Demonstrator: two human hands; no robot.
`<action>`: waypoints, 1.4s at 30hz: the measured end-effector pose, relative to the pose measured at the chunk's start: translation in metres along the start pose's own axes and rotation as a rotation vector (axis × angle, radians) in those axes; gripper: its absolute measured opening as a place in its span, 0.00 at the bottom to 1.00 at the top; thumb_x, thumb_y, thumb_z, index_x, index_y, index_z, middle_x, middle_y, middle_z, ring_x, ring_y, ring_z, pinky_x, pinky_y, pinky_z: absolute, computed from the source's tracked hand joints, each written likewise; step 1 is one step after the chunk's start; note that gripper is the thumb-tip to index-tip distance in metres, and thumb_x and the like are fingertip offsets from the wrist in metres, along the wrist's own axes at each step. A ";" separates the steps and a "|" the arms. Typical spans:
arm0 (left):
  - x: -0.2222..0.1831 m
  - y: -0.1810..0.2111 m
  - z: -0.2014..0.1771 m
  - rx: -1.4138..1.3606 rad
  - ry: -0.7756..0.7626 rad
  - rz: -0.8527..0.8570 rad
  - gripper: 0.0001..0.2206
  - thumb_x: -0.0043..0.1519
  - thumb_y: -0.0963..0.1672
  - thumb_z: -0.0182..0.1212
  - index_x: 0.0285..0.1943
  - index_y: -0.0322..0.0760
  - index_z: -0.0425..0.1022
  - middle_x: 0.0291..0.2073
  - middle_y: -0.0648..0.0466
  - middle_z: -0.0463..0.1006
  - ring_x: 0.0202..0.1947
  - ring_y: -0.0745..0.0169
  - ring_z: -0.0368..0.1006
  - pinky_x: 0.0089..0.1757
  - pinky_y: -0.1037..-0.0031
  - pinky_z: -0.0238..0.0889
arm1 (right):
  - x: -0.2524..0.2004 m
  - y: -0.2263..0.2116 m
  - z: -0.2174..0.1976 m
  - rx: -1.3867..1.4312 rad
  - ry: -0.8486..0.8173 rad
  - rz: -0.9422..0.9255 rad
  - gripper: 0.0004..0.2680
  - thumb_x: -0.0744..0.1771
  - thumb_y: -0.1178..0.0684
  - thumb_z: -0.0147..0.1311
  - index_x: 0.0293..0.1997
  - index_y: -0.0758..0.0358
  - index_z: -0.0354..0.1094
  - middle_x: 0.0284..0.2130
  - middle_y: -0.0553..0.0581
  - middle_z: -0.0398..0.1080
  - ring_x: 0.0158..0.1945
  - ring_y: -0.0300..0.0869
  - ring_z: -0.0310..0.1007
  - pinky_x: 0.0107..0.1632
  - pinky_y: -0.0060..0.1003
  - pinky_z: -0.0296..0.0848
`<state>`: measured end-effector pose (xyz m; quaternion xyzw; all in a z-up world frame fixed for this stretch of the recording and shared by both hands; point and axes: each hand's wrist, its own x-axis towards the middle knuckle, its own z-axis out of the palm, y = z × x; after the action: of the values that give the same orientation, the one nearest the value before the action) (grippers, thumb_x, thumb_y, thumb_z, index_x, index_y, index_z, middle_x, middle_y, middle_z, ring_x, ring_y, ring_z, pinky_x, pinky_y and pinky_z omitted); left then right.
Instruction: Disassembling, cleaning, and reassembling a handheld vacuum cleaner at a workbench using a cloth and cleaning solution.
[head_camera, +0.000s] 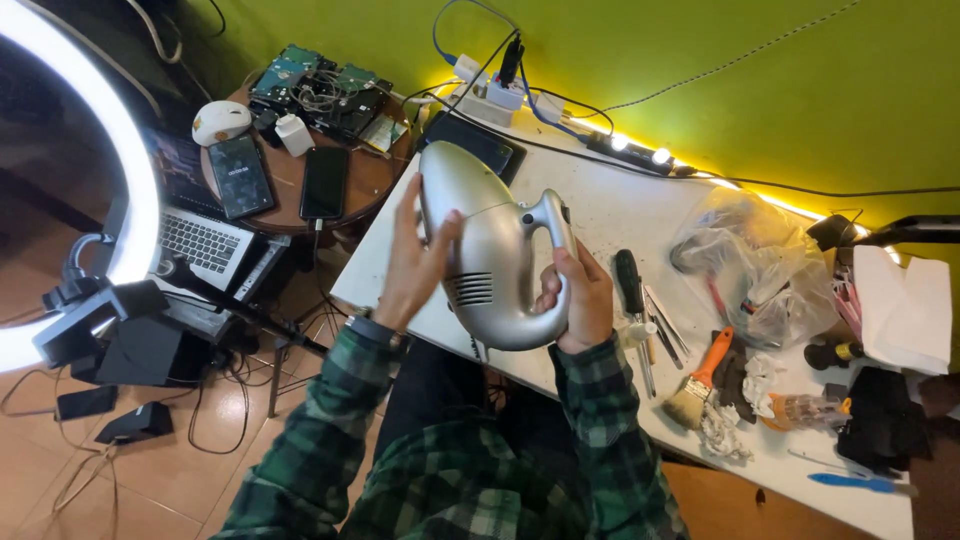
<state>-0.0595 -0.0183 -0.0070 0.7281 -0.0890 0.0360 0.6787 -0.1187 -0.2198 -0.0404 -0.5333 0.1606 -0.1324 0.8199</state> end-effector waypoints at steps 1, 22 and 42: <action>-0.009 0.008 0.007 0.000 0.004 0.003 0.37 0.66 0.52 0.58 0.79 0.32 0.45 0.73 0.25 0.45 0.67 0.08 0.46 0.60 0.32 0.52 | 0.001 0.004 0.001 0.000 -0.004 -0.001 0.19 0.67 0.50 0.58 0.66 0.64 0.64 0.16 0.57 0.62 0.13 0.42 0.65 0.18 0.37 0.71; -0.008 -0.046 0.022 -0.968 0.038 -0.778 0.48 0.51 0.70 0.47 0.74 0.46 0.60 0.71 0.45 0.61 0.71 0.44 0.56 0.68 0.54 0.45 | -0.011 0.000 0.009 -0.009 -0.017 0.093 0.16 0.69 0.42 0.54 0.54 0.65 0.72 0.15 0.54 0.64 0.15 0.40 0.68 0.19 0.37 0.76; -0.002 -0.076 0.076 -1.098 0.117 -0.824 0.46 0.49 0.71 0.49 0.70 0.47 0.66 0.68 0.47 0.65 0.68 0.42 0.60 0.65 0.51 0.50 | -0.034 0.079 -0.136 -0.735 0.490 -0.570 0.27 0.68 0.54 0.56 0.75 0.58 0.43 0.52 0.72 0.71 0.54 0.58 0.74 0.57 0.46 0.73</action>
<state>-0.0531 -0.0892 -0.0879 0.2500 0.2267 -0.2361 0.9112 -0.2008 -0.2887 -0.1602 -0.7616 0.2321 -0.4058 0.4489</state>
